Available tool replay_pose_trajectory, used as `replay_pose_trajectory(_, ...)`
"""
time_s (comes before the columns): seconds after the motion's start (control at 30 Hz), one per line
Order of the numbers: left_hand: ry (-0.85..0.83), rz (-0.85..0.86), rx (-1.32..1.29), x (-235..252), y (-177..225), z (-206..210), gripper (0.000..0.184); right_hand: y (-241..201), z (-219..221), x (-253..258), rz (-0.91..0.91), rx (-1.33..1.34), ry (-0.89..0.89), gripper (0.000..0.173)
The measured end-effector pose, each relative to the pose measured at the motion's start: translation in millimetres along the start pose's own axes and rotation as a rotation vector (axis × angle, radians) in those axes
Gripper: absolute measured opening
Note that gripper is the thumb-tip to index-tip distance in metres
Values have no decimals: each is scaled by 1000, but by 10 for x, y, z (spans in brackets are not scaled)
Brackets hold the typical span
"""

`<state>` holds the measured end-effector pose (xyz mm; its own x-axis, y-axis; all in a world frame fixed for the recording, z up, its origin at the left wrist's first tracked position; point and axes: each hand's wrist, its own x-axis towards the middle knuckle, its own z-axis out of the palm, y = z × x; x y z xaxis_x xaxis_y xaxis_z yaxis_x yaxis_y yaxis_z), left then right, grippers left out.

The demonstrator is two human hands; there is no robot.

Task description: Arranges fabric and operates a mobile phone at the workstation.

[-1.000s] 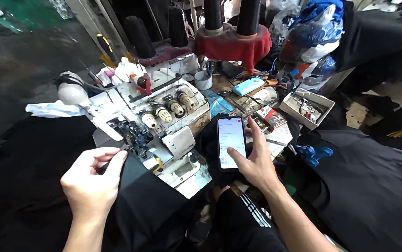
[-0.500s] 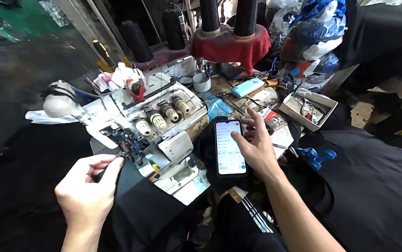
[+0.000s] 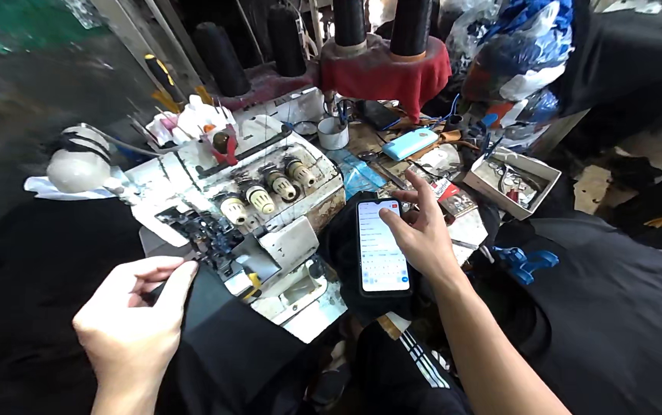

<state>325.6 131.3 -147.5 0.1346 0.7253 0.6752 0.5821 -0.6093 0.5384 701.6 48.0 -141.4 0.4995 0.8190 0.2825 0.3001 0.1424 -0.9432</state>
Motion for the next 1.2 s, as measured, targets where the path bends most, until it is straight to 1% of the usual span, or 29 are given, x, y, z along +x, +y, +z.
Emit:
replay_pose_trajectory(0.17, 2, 2, -11, -5, -23, 2, 26, 13, -2, 41, -25, -4, -13, 74)
replay_pose_trajectory(0.33, 0, 0, 11, 1, -4, 1, 25, 6, -22, 20, -9, -5, -27, 73)
replay_pose_trajectory(0.47, -5, -6, 20, 5, 25, -4, 25, 20, -28, -10, 4, 48, -50, 75)
replay_pose_trajectory(0.6, -11, 3, 32, 6, 53, -9, 25, 10, -33, -37, 15, 44, -57, 78)
replay_pose_trajectory(0.93, 2, 7, 51, -5, 105, -8, 25, -41, -39, -69, 17, -48, -62, 81)
replay_pose_trajectory(1.2, -8, -10, 47, -6, 135, -12, 25, -15, -5, -59, -6, -107, -59, 87)
